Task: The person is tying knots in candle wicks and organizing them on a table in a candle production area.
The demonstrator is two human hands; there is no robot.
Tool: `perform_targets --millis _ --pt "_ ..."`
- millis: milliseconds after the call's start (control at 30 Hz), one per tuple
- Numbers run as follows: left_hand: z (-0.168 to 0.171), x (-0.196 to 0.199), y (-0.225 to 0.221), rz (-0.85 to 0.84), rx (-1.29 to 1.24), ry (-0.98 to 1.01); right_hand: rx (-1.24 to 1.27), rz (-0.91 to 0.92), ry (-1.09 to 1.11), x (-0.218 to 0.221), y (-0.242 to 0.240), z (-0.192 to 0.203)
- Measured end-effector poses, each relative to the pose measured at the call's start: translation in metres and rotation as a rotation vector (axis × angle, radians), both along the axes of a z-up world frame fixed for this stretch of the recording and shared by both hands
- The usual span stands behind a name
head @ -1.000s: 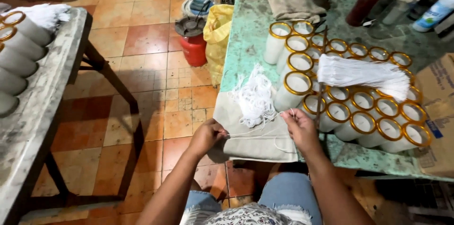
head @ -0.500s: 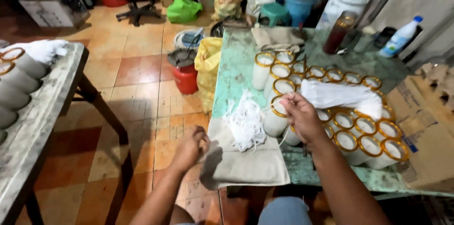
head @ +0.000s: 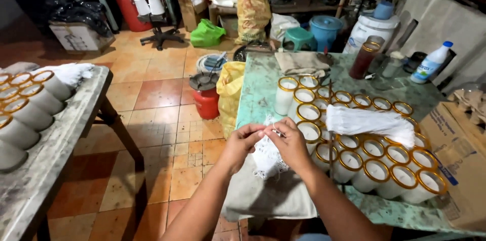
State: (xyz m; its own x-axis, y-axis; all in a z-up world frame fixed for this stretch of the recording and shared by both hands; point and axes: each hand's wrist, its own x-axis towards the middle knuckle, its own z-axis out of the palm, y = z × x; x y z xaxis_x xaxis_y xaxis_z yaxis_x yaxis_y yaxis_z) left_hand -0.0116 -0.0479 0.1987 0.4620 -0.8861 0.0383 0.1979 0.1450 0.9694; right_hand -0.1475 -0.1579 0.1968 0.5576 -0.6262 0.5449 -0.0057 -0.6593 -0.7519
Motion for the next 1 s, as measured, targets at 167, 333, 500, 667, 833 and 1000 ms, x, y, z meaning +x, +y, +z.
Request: perform_targets --millis 167,333,500,667,833,1000 --pt "-0.016 0.007 -0.002 0.03 0.048 0.142 0.029 0.125 -0.098 0.004 0.003 -0.015" --pt "-0.018 0.019 -0.009 0.126 -0.002 -0.154 0.962 0.114 -0.291 0.017 0.018 -0.026" --pt "-0.01 0.018 0.006 -0.03 -0.099 -0.518 1.506 0.604 -0.151 0.029 -0.01 -0.077" --pt "-0.001 0.014 0.008 -0.115 -0.101 -0.496 1.769 0.789 -0.191 0.035 -0.019 -0.077" --pt "0.014 0.008 0.014 -0.12 -0.137 -0.502 1.701 0.79 -0.065 0.03 -0.015 -0.064" --pt "0.017 0.002 0.012 -0.005 -0.213 -0.448 1.506 0.547 -0.238 0.025 -0.005 -0.049"
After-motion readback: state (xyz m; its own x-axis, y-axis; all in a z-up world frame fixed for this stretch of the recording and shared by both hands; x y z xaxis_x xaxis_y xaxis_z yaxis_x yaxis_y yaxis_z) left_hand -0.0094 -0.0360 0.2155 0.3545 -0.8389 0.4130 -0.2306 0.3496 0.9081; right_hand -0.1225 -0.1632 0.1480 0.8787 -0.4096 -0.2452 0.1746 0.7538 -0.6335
